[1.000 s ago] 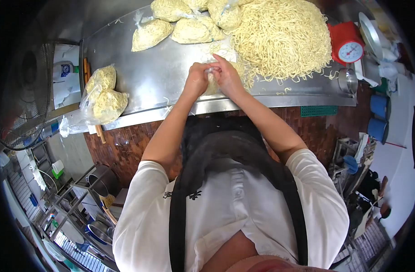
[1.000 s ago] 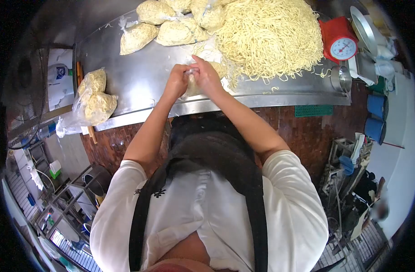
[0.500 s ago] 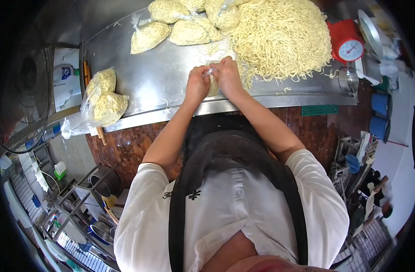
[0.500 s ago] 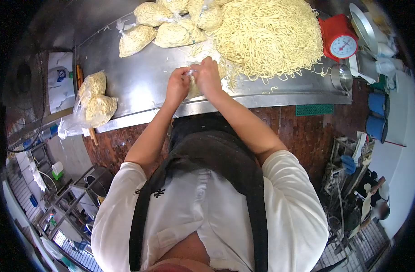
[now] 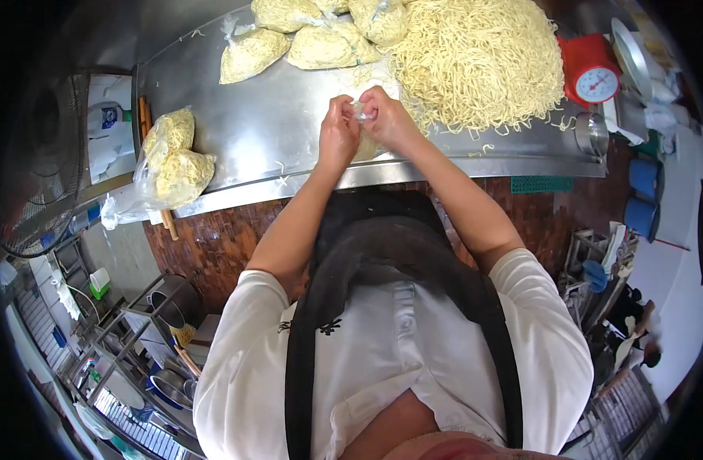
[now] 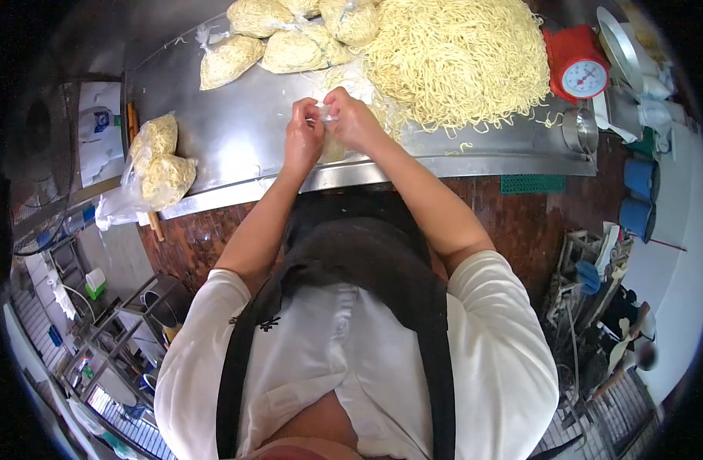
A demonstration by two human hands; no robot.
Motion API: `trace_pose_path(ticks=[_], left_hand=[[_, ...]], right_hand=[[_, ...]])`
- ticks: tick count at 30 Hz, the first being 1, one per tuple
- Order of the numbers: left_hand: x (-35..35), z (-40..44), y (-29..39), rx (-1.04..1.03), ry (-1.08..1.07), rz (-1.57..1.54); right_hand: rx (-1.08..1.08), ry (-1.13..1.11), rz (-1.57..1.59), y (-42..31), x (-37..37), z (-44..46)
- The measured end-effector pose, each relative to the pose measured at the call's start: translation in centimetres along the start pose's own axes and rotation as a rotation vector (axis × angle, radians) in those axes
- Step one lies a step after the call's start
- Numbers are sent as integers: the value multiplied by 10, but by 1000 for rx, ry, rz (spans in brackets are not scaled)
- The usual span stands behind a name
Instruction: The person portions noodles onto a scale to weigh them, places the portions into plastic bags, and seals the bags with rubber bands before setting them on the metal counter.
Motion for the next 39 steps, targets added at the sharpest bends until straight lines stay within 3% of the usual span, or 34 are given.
trace_pose_path(ticks=[5, 9, 12, 15, 18, 21, 22, 27, 30, 32, 36, 37, 38, 39], left_hand=[[-15, 3, 7, -175, -75, 20], [-21, 1, 0, -12, -175, -74], [-27, 0, -10, 115, -242, -118], [-28, 4, -32, 148, -244, -100], [-32, 7, -40, 55, -308, -44], [-38, -8, -3, -206, -419, 60], [-33, -13, 14, -263, -324, -13], [-25, 24, 26, -227, -202, 56], [22, 98, 80, -273, -1, 74], [78, 148, 127, -181, 172, 34], [191, 144, 184, -439, 356, 194], [232, 140, 145, -199, 282, 331], [267, 123, 121, -337, 344, 580], [312, 101, 67, -247, 384, 860]], right_hand=[[-277, -330, 531, 46, -25, -8], [-435, -427, 748, 56, -40, -18], [-487, -480, 721, 58, -42, -26], [-225, -295, 117, 16, -13, -22], [135, 216, -242, -13, 22, -30], [98, 201, -172, -16, 32, -32], [84, 197, -161, -17, 33, -33], [131, 284, -67, -70, 54, -1], [190, 484, 25, -118, 98, 27], [320, 572, -117, -173, 130, 33], [373, 474, -133, -203, 129, 25], [369, 427, -125, -192, 118, 17], [360, 382, -118, -179, 107, 8], [297, 303, -100, -161, 96, 1]])
Point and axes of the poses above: each hand's wrist, its own z-axis towards the middle knuckle, its own x-axis out of the back of the hand, y = z × x, the point moved 10 cm from there along z, towards the middle knuckle, and after that the axes turned 7 degrees about -z, right-handed, at the moved point
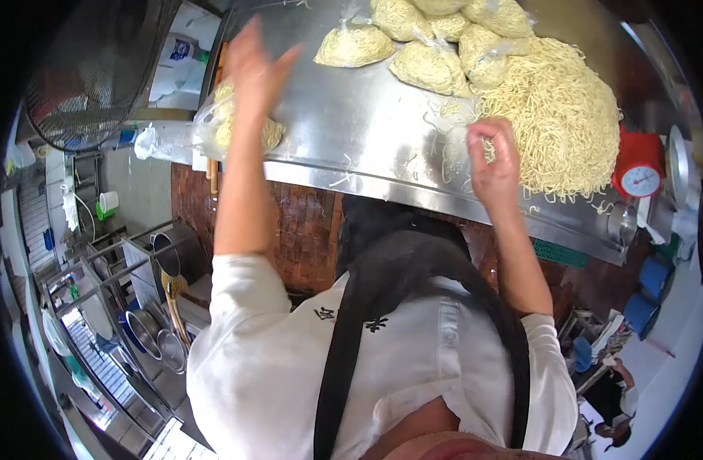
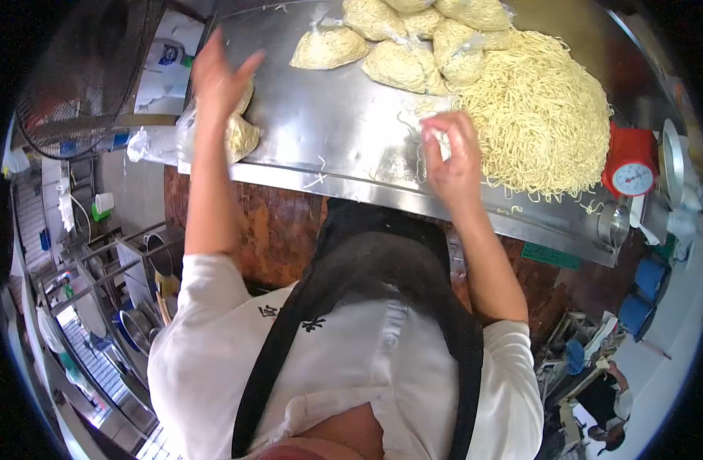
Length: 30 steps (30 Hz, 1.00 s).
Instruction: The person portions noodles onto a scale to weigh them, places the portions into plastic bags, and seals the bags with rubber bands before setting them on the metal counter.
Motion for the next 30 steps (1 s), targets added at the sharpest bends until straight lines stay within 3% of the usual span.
trace_pose_path(ticks=[2, 3, 4, 5, 6, 7, 9, 11, 12, 14, 18, 22, 24, 27, 29, 30], left_hand=[[12, -85, -154, 320, -238, 490], [30, -124, -204, 611, -383, 456], [51, -162, -225, 869, -530, 649], [36, -208, -300, 834, -598, 489], [23, -218, -300, 772, -629, 374], [18, -226, -292, 712, -662, 263], [34, -180, -180, 567, -349, 45], [27, -150, -116, 546, -438, -65], [28, -141, -86, 519, -316, -290], [40, -107, -9, 560, -409, -362], [-3, -107, 69, 805, -565, -816], [-105, -158, 131, 930, -863, -1050], [-135, -179, 166, 928, -1042, -1151], [-114, -151, 188, 622, -727, -1553], [-122, -156, 190, 218, -718, -1020], [-134, -172, 203, -7, -658, -836]], right_hand=[[-129, -102, 52, 28, -15, -30], [-193, -129, 86, 42, -20, -44], [-260, -164, 125, 54, -26, -58], [-266, -200, 137, 59, -34, -64], [-266, -233, 149, 64, -43, -66], [-270, -273, 165, 64, -52, -68], [-231, -418, 127, 55, -74, -59], [-122, -556, 104, 34, -96, -50], [-51, -519, 110, 18, -99, -42], [90, -448, 129, -20, -107, -33], [239, -447, 65, -64, -118, -40], [-142, -668, -269, 28, -156, -77], [-200, -603, -87, 66, -141, -85], [-264, -336, 94, 94, -98, -82], [-363, -211, 87, 94, -71, -64], [-440, -370, 65, 76, -70, -57]])
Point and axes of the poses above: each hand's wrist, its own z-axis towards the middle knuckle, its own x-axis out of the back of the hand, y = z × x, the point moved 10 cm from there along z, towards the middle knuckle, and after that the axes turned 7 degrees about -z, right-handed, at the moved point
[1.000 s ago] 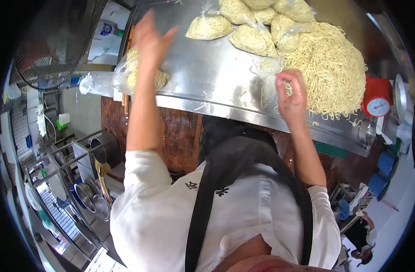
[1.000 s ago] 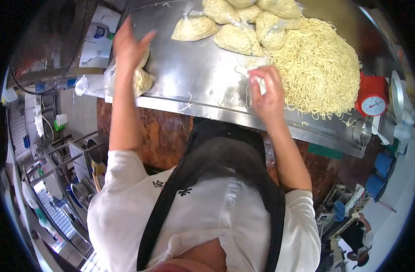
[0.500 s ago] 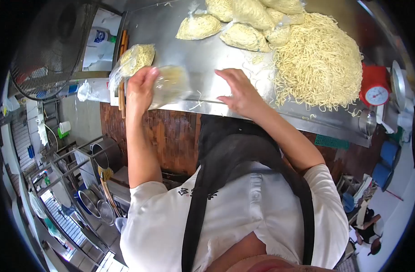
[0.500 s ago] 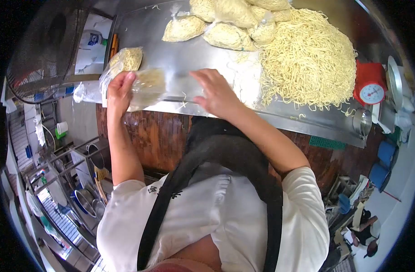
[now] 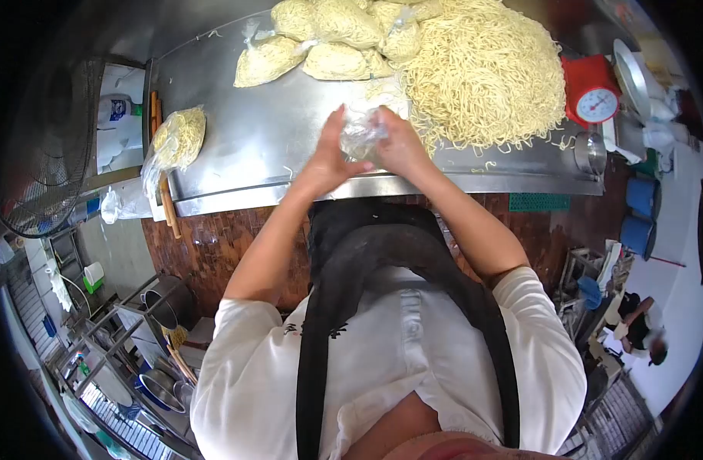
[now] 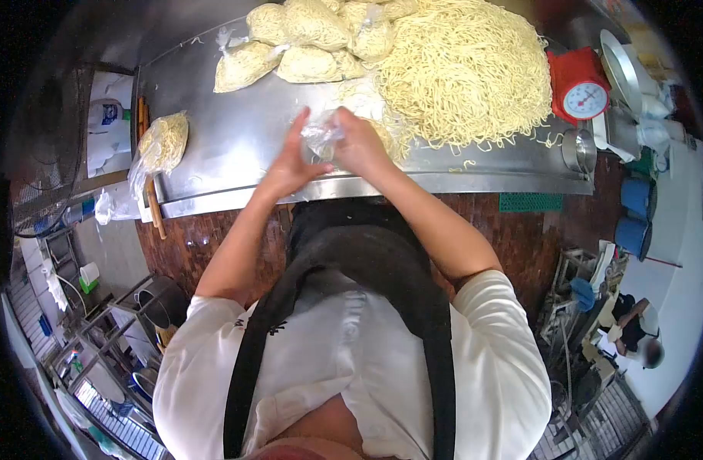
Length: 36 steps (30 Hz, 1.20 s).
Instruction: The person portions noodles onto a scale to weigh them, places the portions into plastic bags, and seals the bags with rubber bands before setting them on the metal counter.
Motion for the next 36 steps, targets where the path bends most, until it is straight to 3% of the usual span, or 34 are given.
trace_pose_path(ticks=[2, 4, 6, 7, 9, 10, 11, 12, 14, 17, 19, 21, 22, 24, 25, 26, 27, 28, 29, 31, 32, 33, 35, 36], left_hand=[[-48, -1, -13, -192, 14, 289], [-70, 13, -82, -44, 86, -382], [-54, 28, -63, 347, 167, -487], [-65, 27, -86, 429, 267, -687], [-99, 29, -142, 583, 468, -1082], [-100, 21, -130, 771, 627, -1177], [-108, 25, -132, 787, 613, -1225], [-118, 28, -137, 808, 599, -1271], [-117, 28, -135, 867, 572, -1220], [-92, 23, -118, 794, 403, -1018], [-57, 4, -68, 501, 494, -1305], [-40, -66, -97, 748, 751, -1095], [-61, -67, -102, 860, 670, -1247], [-102, -74, -101, 1076, 497, -1552], [-83, -46, -111, 972, 491, -1381], [-61, -12, -118, 877, 482, -1215], [-43, 23, -96, 696, 234, -1455], [-14, 56, -71, 415, 156, -1668], [-13, 58, -62, 537, 141, -1523], [-3, 37, -40, 757, 120, -1208], [-14, 30, -7, 730, 119, -1109], [-29, 19, 14, 801, 173, -1300], [-40, 38, 77, 680, 2, -1787], [-47, 36, 65, 622, -66, -1790]], right_hand=[[204, -39, -136, -37, 2, -11], [410, -201, -193, -55, 7, -14], [287, 98, -88, -23, 43, -16], [230, 239, -38, -1, 52, -22], [161, 114, -427, 48, -2, -25], [127, 72, -530, 51, -28, -32], [87, 24, -630, 60, -53, -39], [153, 121, -749, 69, -66, -38], [72, 65, -622, 71, -62, -24], [56, 17, -296, 75, -52, -5], [-35, 1, 51, 96, -47, 0], [-241, 13, 497, 130, -60, -2], [-380, -17, 882, 133, -74, -6], [-305, -19, 628, 115, -75, -5], [-270, -14, 500, 91, -69, -7], [-84, -29, 210, 40, -48, -8], [92, 86, 30, -8, -19, -9], [276, 209, -156, -55, 9, -8], [458, 332, -346, -97, 34, -15], [356, 187, -479, -131, 66, -10], [308, 119, -541, -133, 74, -7], [398, 145, -480, -131, 73, -14], [563, 193, -352, -111, 60, -37], [440, 121, -92, -87, 62, -40]])
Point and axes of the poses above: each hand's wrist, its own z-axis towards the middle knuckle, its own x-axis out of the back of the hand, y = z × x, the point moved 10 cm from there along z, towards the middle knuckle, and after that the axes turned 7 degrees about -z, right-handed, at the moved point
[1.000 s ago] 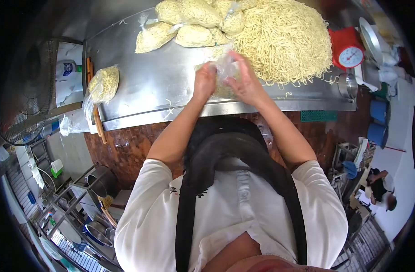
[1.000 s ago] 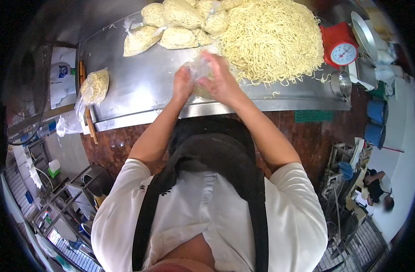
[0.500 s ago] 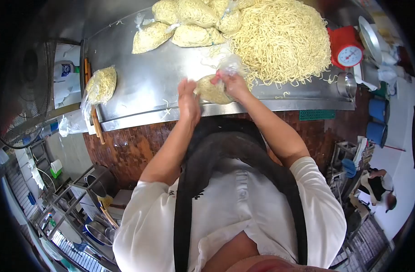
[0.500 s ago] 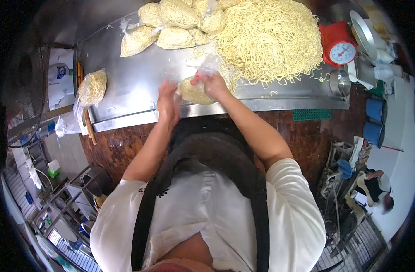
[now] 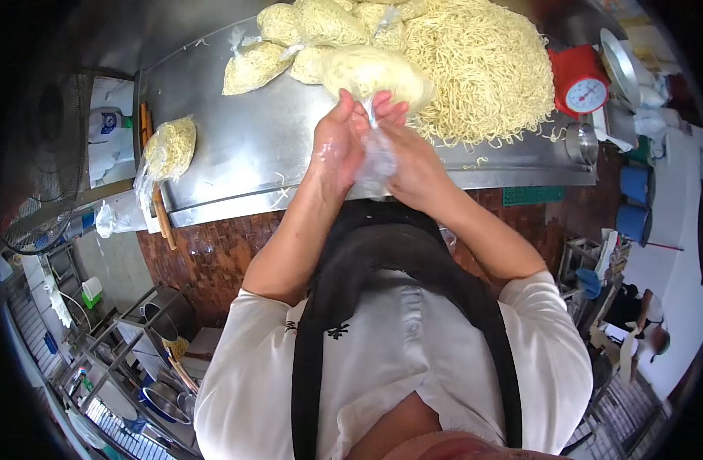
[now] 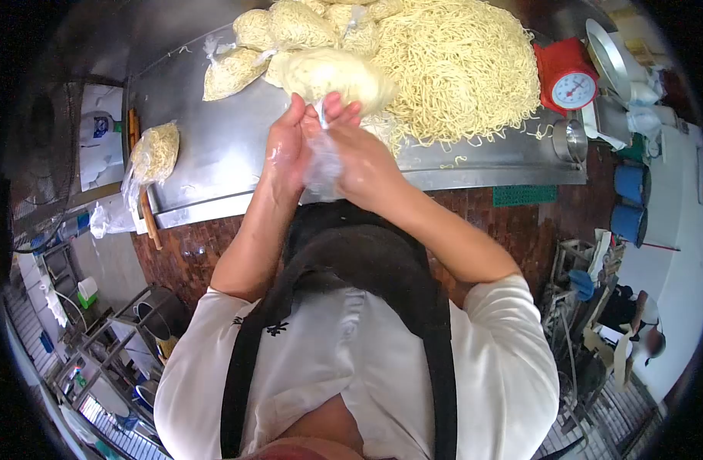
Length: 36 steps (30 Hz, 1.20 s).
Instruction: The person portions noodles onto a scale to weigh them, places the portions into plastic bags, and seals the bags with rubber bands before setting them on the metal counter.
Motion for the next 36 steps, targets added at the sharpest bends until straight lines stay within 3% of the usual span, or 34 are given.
trace_pose_path(ticks=[1, 2, 4, 5, 7, 8, 9, 11, 12, 15, 18, 21, 24, 27, 30, 33, 36], left_hand=[[28, 8, -3, 5, -75, 20], [40, 11, -5, 7, -147, 41], [50, -6, 4, -68, 113, 954], [51, -14, 15, -97, 249, 1416], [45, -14, 25, -335, 162, 1819], [44, -14, 25, -465, 112, 2010], [50, -11, 29, -530, 119, 2019], [61, -2, 40, -664, 130, 2036], [73, 6, 37, -626, 152, 2032], [115, 23, 26, -632, 120, 1969], [131, 16, 42, -737, 295, 1852], [130, 9, 38, -752, 274, 1833], [106, 3, 32, -780, 211, 1813], [117, 4, 39, -623, 407, 1677], [113, 6, 35, -724, 372, 1694], [105, 14, 31, -751, 282, 1704], [118, 29, 32, -624, 238, 1653]], right_hand=[[-140, 15, 262, 20, 1, -15], [-439, -112, 623, 64, -16, -39], [-833, -281, 993, 102, -55, -68], [-927, -318, 1004, 113, -67, -69], [-824, -336, 728, 126, -71, -50], [-620, -316, 445, 116, -67, -24], [-412, -290, 166, 103, -66, -1], [-261, -63, -46, 125, -83, 9], [-185, 50, -154, 132, -92, 8], [-523, 64, 105, 179, -129, -7], [-678, -95, 327, 167, -134, -16], [-146, 110, -51, 120, -104, -27], [-226, 117, -75, 134, -109, -34], [-464, -28, 182, 162, -123, -26], [-562, -256, 366, 172, -135, -30], [-497, -366, 366, 184, -148, -35], [-400, -93, 203, 174, -122, -32]])
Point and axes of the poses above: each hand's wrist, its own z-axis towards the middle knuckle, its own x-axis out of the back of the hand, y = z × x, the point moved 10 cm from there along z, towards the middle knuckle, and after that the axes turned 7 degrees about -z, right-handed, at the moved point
